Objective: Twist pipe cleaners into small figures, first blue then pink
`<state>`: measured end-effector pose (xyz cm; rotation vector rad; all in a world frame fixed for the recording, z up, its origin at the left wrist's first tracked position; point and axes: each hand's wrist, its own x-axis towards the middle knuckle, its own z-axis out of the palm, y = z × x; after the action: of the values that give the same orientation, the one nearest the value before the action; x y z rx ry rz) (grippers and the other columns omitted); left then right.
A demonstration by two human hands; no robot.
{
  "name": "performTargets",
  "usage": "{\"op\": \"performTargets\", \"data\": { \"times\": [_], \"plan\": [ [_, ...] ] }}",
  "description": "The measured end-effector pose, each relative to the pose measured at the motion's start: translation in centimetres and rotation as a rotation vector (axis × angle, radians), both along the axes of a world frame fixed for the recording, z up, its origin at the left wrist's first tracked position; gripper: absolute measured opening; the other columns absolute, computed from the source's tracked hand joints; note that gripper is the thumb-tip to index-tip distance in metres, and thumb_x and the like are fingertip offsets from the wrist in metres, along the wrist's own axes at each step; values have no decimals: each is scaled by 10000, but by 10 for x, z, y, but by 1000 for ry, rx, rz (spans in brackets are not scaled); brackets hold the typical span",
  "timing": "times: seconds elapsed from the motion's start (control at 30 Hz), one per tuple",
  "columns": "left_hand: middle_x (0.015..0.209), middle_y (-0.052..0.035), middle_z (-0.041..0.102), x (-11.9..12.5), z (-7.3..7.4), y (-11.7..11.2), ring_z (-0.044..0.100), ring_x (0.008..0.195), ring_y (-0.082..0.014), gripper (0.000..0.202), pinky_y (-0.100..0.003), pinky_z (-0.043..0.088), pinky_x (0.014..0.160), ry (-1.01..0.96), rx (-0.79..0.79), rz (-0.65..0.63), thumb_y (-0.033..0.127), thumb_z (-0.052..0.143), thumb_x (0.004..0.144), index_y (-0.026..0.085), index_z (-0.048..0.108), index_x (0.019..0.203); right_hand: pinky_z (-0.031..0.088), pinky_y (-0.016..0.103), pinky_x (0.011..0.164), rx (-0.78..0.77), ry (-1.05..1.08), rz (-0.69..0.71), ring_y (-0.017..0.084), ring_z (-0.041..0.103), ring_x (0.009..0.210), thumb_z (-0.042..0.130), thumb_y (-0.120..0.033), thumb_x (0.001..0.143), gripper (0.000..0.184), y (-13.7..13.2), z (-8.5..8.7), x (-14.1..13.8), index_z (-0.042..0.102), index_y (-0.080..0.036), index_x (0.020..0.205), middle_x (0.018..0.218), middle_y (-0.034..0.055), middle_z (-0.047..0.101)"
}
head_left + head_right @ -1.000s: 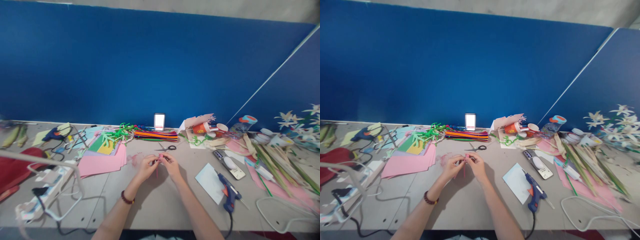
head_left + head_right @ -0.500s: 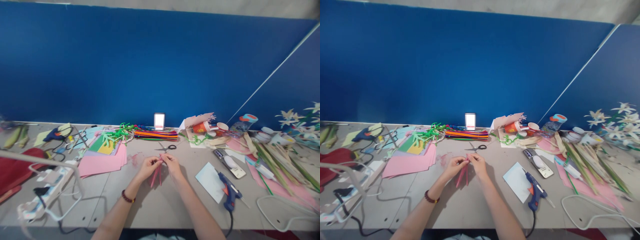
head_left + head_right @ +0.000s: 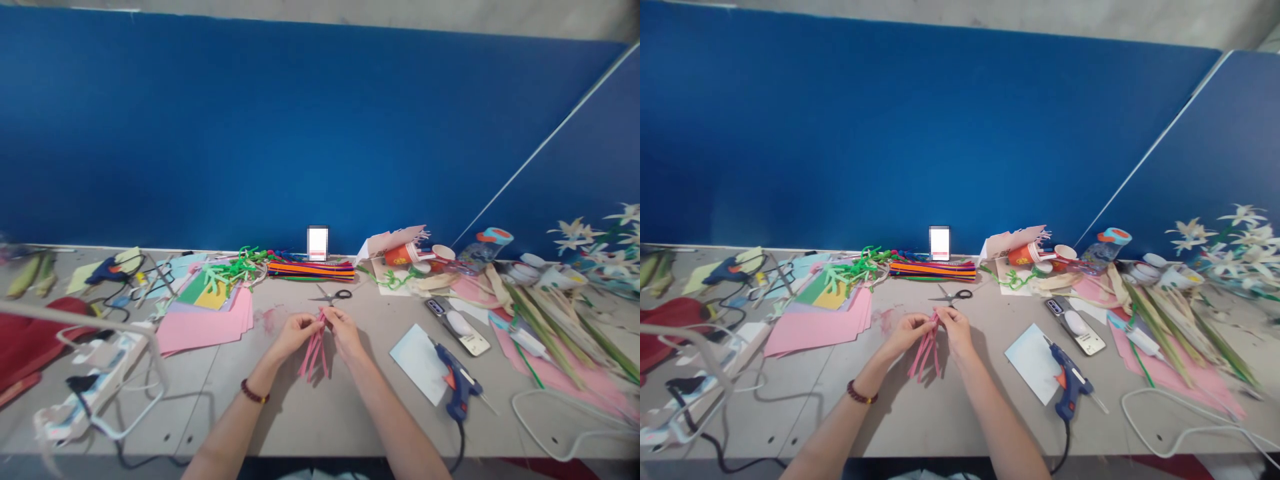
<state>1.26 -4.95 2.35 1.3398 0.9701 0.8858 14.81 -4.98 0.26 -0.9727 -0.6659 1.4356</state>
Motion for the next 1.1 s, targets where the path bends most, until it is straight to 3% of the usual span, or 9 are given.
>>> {"op": "performTargets", "data": {
  "times": [0.17,0.37,0.8,0.97,1.1],
  "plan": [
    [536,-7,579,0,6,-1,459,509,-87,395,-214,354,521,30,-19,-43,490,710,647,110,625,580,426,243,566,-81,97,27,107,526,545,822,-416,492,355,0,1,2,733,-155,716,586,2,638],
    [484,25,510,-3,7,-1,401,474,-65,410,-206,302,494,26,-43,-115,489,713,646,113,580,547,443,252,607,-107,119,3,112,542,572,841,-385,456,349,1,-1,4,731,-153,693,622,13,662],
    [547,-42,619,-3,8,-8,513,489,-99,379,-208,368,518,9,-116,-335,479,665,720,116,650,610,458,282,596,-2,35,-185,140,566,586,785,-412,567,280,15,-13,29,706,-178,700,652,17,665],
    [562,-43,624,-7,11,-6,528,525,-109,366,-216,380,543,17,-101,-305,471,658,724,121,649,617,440,274,566,3,6,-144,129,541,543,771,-423,593,289,17,-6,35,692,-166,698,605,7,634],
    [651,-44,643,-13,11,0,528,572,-115,284,-225,377,551,8,-53,-155,408,632,750,129,682,735,439,253,560,-18,39,-126,115,536,549,797,-410,553,312,15,-1,31,692,-158,704,623,5,638]
  ]
}}
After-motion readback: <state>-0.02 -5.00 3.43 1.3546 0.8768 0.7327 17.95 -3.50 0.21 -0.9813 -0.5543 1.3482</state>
